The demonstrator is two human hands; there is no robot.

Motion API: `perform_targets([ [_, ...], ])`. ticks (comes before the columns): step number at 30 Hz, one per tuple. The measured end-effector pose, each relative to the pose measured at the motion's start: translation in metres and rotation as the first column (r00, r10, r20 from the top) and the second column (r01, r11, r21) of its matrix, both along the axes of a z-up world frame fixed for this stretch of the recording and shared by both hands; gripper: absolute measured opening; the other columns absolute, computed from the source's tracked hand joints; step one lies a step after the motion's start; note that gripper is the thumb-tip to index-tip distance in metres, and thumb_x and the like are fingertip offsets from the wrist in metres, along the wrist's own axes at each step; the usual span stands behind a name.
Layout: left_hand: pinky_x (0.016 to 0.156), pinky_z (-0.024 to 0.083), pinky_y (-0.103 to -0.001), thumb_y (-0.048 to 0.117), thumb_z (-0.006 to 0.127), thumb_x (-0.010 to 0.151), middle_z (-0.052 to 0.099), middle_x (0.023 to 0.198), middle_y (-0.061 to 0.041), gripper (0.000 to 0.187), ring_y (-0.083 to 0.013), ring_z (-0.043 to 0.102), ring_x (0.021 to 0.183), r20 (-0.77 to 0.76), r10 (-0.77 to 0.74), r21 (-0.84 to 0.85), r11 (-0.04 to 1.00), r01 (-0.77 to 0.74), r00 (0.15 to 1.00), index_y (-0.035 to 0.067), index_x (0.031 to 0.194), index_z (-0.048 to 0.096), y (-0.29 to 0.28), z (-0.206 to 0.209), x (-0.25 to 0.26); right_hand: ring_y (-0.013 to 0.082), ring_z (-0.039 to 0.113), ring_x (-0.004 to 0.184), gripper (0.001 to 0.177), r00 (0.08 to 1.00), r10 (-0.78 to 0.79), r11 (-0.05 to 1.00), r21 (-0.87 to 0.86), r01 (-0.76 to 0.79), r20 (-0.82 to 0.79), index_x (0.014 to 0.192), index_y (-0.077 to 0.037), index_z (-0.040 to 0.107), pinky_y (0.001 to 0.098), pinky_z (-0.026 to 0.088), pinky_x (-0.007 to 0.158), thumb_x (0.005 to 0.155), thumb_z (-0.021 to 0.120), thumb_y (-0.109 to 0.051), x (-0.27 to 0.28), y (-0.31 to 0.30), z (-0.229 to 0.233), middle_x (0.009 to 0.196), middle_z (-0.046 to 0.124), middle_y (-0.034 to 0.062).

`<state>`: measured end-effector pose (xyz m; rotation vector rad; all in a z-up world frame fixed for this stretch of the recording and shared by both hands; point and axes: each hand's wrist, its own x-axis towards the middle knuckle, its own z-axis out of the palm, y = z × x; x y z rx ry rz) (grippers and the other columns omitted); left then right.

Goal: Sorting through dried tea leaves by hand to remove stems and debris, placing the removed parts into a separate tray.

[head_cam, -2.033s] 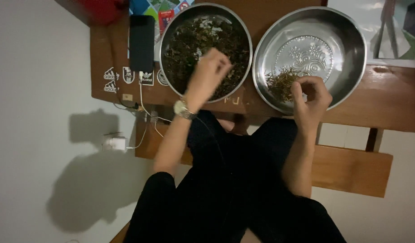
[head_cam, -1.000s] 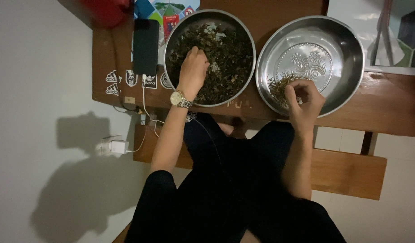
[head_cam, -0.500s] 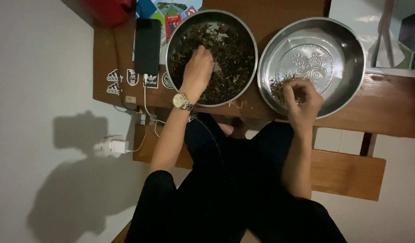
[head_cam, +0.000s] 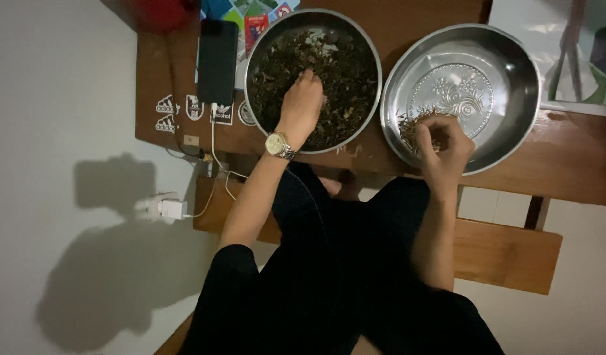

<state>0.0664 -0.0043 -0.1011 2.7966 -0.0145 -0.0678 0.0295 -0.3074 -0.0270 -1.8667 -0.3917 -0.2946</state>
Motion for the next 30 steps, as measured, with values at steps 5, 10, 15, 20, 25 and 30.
perform_targets([
  [5, 0.065, 0.064, -0.041, -0.005, 0.069, 0.093, 0.061, 0.116, -0.034, 0.017, -0.0464, 0.068, 0.104, 0.029, -0.019, 0.036, 0.999, 0.018, 0.999, -0.016, 0.105, 0.065, -0.009, 0.021, -0.004, 0.0273, 0.064, 0.07, 0.008, 1.0, 0.016, 1.0, -0.018, -0.016, -0.008, 0.107, 0.002, 0.069, 0.0396, 0.049, 0.062, 0.111, 0.073, -0.003, 0.0, -0.004, -0.006, 0.085, 0.069, 0.0191],
  [10, 0.065, 0.066, -0.039, -0.013, 0.07, 0.081, 0.056, 0.132, -0.03, 0.036, -0.0406, 0.062, 0.115, -0.051, -0.076, 0.281, 0.956, 0.088, 0.996, -0.007, 0.116, 0.066, -0.013, -0.002, 0.006, 0.0165, 0.06, 0.081, 0.005, 0.998, -0.005, 0.999, -0.052, 0.002, -0.07, 0.104, -0.001, 0.065, 0.0264, 0.046, 0.069, 0.109, 0.066, -0.002, -0.007, 0.003, 0.007, 0.097, 0.066, 0.0105],
  [15, 0.07, 0.061, -0.034, -0.01, 0.065, 0.085, 0.061, 0.107, -0.017, 0.019, -0.029, 0.063, 0.094, 0.05, -0.117, 0.421, 0.903, 0.086, 0.992, -0.001, 0.101, 0.068, -0.016, -0.014, 0.009, 0.0152, 0.055, 0.076, 0.007, 0.999, 0.008, 0.998, -0.066, -0.011, -0.049, 0.105, 0.0, 0.065, 0.0263, 0.042, 0.065, 0.11, 0.066, -0.004, -0.007, 0.004, 0.005, 0.095, 0.065, 0.0106],
  [20, 0.073, 0.061, -0.037, -0.012, 0.063, 0.084, 0.057, 0.111, -0.02, 0.021, -0.0335, 0.061, 0.099, 0.09, -0.116, 0.379, 0.923, 0.074, 0.989, -0.003, 0.103, 0.065, -0.009, -0.015, 0.009, 0.0171, 0.059, 0.082, 0.008, 0.999, 0.029, 0.998, -0.058, -0.032, -0.045, 0.107, 0.002, 0.066, 0.0272, 0.048, 0.072, 0.112, 0.067, -0.005, -0.008, 0.004, 0.008, 0.098, 0.067, 0.0124],
  [25, 0.07, 0.058, -0.049, -0.004, 0.062, 0.092, 0.051, 0.117, -0.025, 0.011, -0.0426, 0.055, 0.105, 0.055, -0.096, -0.011, 0.995, 0.097, 0.994, -0.007, 0.103, 0.059, -0.001, 0.034, -0.008, 0.0191, 0.062, 0.082, 0.003, 0.998, 0.035, 0.998, -0.049, -0.038, -0.059, 0.106, 0.002, 0.065, 0.0282, 0.051, 0.073, 0.108, 0.065, 0.002, -0.006, 0.005, 0.003, 0.098, 0.067, 0.014],
  [30, 0.071, 0.051, -0.04, -0.002, 0.049, 0.107, 0.045, 0.094, -0.012, 0.006, -0.0309, 0.061, 0.088, 0.113, -0.146, -0.581, 0.793, 0.185, 0.983, -0.004, 0.102, 0.052, -0.005, 0.097, -0.036, 0.0356, 0.067, 0.068, 0.007, 0.995, 0.096, 0.994, -0.049, -0.097, -0.019, 0.102, 0.0, 0.07, 0.0417, 0.051, 0.061, 0.105, 0.076, -0.002, 0.004, 0.011, -0.01, 0.082, 0.069, 0.0184],
])
